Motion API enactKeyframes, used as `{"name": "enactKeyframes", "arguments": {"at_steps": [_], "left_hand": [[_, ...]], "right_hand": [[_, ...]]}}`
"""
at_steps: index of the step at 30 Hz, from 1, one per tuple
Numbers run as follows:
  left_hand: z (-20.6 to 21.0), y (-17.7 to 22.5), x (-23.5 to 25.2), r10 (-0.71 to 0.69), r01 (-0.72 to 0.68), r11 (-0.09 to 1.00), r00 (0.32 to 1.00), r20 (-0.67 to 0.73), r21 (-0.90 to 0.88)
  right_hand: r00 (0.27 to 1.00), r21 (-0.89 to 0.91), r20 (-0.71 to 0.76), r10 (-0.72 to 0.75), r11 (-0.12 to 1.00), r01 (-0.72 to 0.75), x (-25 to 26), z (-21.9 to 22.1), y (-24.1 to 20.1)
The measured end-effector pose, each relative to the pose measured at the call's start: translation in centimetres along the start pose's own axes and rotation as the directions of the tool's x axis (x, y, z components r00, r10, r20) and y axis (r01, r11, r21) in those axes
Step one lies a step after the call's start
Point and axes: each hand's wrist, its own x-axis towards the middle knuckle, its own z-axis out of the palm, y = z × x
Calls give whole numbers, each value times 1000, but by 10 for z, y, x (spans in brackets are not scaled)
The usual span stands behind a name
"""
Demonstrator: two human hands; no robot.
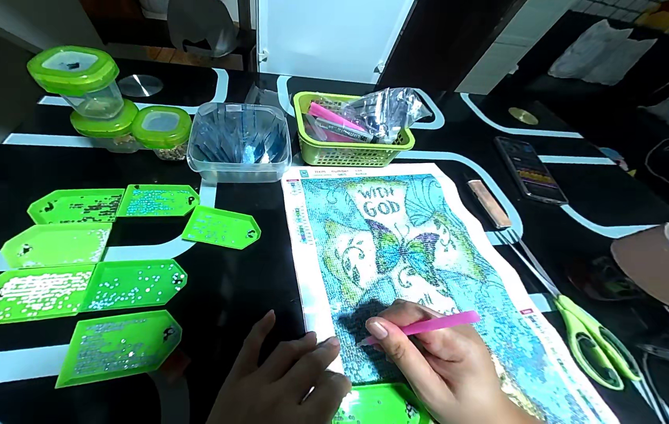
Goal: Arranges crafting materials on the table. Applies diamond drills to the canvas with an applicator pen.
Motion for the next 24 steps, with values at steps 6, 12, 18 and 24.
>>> {"name": "enactKeyframes", "arguments": {"at_steps": [6, 12, 18, 24], "left_hand": [[0, 0, 0, 0, 0, 1000, 1000, 2, -1], [0, 0, 0, 2, -2, 1000, 1000, 2, 1], [0, -1, 0, 4, -4, 1000, 1000, 4, 1], [0, 0, -1, -3, 3, 1000, 1000, 6, -7]], "right_hand": [[1000, 4, 4, 0, 1000, 0, 0, -1, 1], [1000, 16, 12, -8, 1000, 7, 0, -1, 2], [1000, 39, 23, 1, 999, -2, 1, -2, 2], [990, 219, -28, 135, 968, -126, 1, -3, 4]]}}
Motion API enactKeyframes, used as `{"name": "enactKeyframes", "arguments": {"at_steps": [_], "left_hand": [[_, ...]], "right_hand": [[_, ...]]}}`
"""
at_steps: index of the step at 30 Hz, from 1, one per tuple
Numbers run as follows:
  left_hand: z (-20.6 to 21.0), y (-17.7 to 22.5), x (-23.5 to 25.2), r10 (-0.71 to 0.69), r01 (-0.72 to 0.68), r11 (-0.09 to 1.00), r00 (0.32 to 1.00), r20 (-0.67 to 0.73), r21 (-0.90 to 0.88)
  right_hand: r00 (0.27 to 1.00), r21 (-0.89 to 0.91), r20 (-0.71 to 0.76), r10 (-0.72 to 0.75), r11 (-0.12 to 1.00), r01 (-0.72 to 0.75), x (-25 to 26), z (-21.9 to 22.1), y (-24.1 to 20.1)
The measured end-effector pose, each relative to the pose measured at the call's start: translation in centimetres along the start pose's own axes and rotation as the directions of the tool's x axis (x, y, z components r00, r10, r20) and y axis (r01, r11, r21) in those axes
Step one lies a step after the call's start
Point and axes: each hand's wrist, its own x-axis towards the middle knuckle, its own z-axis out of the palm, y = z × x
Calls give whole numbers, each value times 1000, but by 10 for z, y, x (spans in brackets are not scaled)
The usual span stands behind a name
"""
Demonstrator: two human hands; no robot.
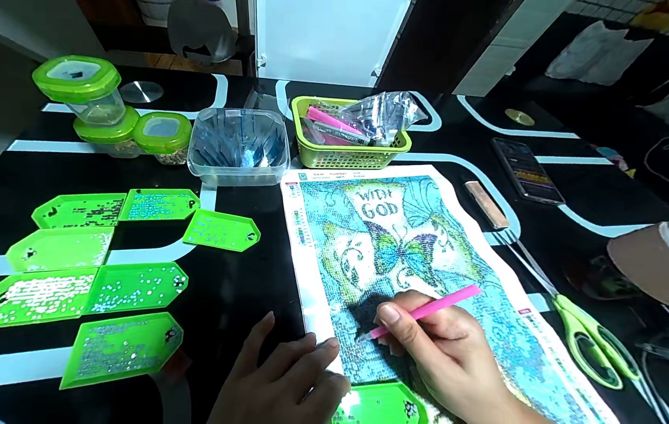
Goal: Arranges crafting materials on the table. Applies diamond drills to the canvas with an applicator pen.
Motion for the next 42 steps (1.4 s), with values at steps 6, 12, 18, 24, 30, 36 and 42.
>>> {"name": "enactKeyframes", "arguments": {"at_steps": [6, 12, 18, 24, 30, 36, 42], "left_hand": [[0, 0, 0, -3, 3, 1000, 1000, -6, -6], [0, 0, 1, 1, -1, 1000, 1000, 1, 8], [0, 0, 0, 2, -2, 1000, 1000, -6, 17], [1, 0, 0, 4, -4, 1000, 1000, -9, 9], [1, 0, 0, 0, 0, 1000, 1000, -8, 16], [1, 0, 0, 6, -6, 1000, 1000, -9, 10], [1, -1, 0, 7, -6, 1000, 1000, -17, 9]], "right_hand": [[999, -63, 36, -41, 997, 43, 0, 2, 2], [997, -76, 29, -68, 995, 70, -1, 2, 2], [996, -80, 36, -78, 994, 80, -2, 3, 3], [990, -147, 49, -133, 979, 139, -3, 4, 3], [985, -194, 62, -164, 966, 173, -5, 4, 1], [991, -119, 43, -126, 984, 131, -3, 3, 2], [996, -75, 11, -88, 993, 88, -2, 4, 4]]}}
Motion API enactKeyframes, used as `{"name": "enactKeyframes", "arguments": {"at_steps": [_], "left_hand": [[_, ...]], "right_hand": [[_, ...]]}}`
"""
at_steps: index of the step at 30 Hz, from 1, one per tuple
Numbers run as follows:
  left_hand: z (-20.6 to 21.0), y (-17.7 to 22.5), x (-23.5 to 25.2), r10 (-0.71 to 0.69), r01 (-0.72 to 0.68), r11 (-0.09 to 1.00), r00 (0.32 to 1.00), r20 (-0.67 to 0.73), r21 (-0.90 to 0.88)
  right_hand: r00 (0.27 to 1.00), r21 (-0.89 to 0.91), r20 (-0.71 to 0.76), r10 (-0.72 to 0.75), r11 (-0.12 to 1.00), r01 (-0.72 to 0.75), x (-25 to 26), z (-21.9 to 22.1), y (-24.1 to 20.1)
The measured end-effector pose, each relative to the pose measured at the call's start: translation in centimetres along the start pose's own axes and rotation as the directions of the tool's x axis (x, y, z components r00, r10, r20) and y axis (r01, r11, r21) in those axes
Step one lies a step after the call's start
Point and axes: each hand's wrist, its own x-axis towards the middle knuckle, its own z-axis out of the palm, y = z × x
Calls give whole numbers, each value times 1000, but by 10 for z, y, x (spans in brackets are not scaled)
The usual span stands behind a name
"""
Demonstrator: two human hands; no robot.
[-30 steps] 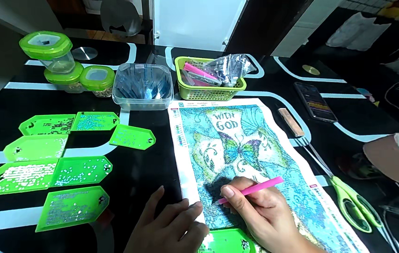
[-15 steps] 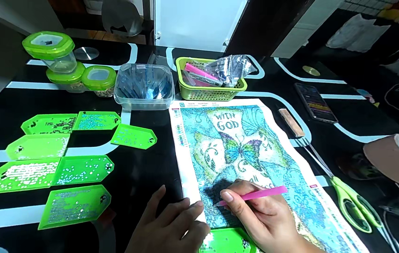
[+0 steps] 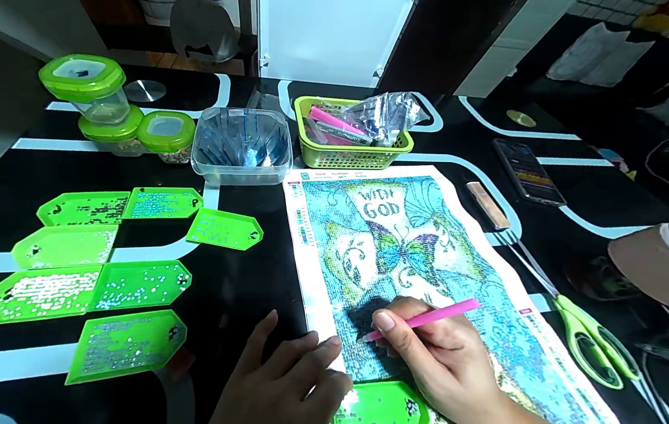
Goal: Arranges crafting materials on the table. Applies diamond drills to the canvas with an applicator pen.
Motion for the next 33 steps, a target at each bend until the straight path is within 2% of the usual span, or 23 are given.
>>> {"name": "enactKeyframes", "arguments": {"at_steps": [6, 14, 22, 24, 27, 28, 31, 33], "left_hand": [[0, 1, 0, -2, 2, 1000, 1000, 5, 4], [0, 0, 0, 4, -4, 1000, 1000, 4, 7], [0, 1, 1, 1, -1, 1000, 1000, 7, 2], [-1, 1, 1, -4, 4, 1000, 1000, 7, -3], [-2, 0, 1, -1, 1, 1000, 1000, 16, -14], [-1, 0, 1, 0, 0, 1000, 1000, 16, -16], [-2, 1, 1, -2, 2, 1000, 1000, 13, -14], [-2, 1, 1, -5, 5, 1000, 1000, 13, -7]], "right_hand": [[999, -30, 28, -26, 999, 27, 1, 0, 0], [1000, -6, -14, 24, 1000, -24, 1, 0, -1], [999, -79, 27, -32, 996, 34, 1, -1, -2], [998, -8, 21, 52, 999, -52, 1, -2, -4], [961, 215, -28, 274, 941, -262, 6, -12, -12], [953, 259, -53, 298, 926, -275, 8, -17, -15], [969, 246, -77, 235, 946, -209, 12, -28, -31], [977, 188, 12, 212, 959, -210, 8, -30, -46]]}}
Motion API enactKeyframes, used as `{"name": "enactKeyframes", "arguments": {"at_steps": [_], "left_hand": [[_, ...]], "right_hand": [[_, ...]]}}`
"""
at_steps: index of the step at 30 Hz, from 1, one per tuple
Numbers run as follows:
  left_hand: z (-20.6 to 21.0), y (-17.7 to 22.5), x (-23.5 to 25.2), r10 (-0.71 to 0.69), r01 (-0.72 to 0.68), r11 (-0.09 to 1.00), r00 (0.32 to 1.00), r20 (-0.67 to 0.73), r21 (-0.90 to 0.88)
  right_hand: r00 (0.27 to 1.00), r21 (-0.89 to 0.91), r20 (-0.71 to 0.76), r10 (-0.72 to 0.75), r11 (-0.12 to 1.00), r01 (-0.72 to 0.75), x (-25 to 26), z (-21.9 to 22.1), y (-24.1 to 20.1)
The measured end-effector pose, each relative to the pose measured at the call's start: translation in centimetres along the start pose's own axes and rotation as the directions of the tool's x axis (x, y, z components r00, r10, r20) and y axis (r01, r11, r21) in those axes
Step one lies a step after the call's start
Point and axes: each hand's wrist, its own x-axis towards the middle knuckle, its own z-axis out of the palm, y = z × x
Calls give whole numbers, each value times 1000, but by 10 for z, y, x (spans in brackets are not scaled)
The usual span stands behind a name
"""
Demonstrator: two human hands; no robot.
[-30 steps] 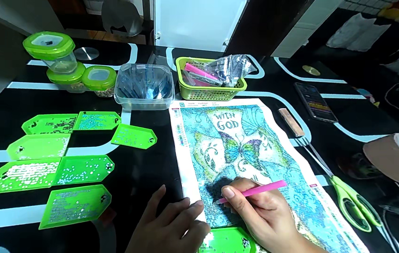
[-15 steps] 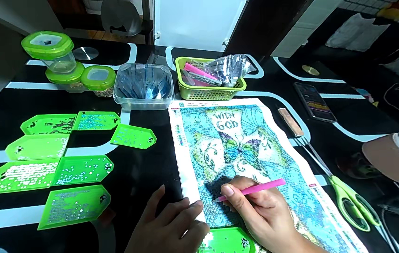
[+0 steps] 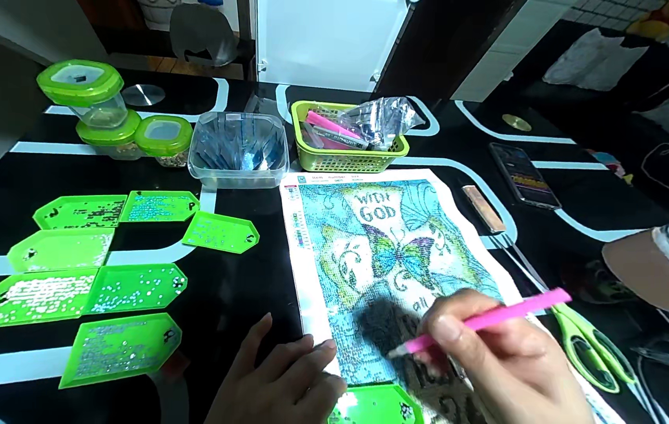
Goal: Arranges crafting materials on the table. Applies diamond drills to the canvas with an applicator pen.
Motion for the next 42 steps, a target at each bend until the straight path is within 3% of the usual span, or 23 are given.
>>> {"name": "enactKeyframes", "arguments": {"at_steps": [6, 12, 22, 26, 30, 33, 39, 42], "left_hand": [[2, -1, -1, 5, -5, 1000, 1000, -19, 3], [3, 0, -1, 12, -11, 1000, 999, -41, 25], [6, -1, -1, 27, -24, 998, 998, -65, 52], [7, -2, -1, 28, -24, 998, 997, -68, 54], [5, -1, -1, 16, -15, 999, 999, -41, 29], [3, -1, -1, 12, -11, 999, 1000, -23, 30], [1, -1, 0, 14, -14, 1000, 1000, -8, 20], [1, -1, 0, 17, -17, 1000, 1000, 0, 3]], "right_hand": [[980, -32, 196, -11, 999, 18, -23, 20, 5], [965, -192, 240, -103, 970, 151, -23, 36, 11], [959, -195, 258, -116, 966, 169, -21, 36, 13], [973, -110, 212, -87, 988, 112, -21, 34, 15], [984, 113, 127, 125, 984, -139, -15, 26, 10], [977, 235, 52, 204, 949, -211, -1, 17, 13], [973, 183, 0, 230, 957, -226, 24, 17, 26], [986, 95, 13, 169, 981, -169, 26, 19, 32]]}}
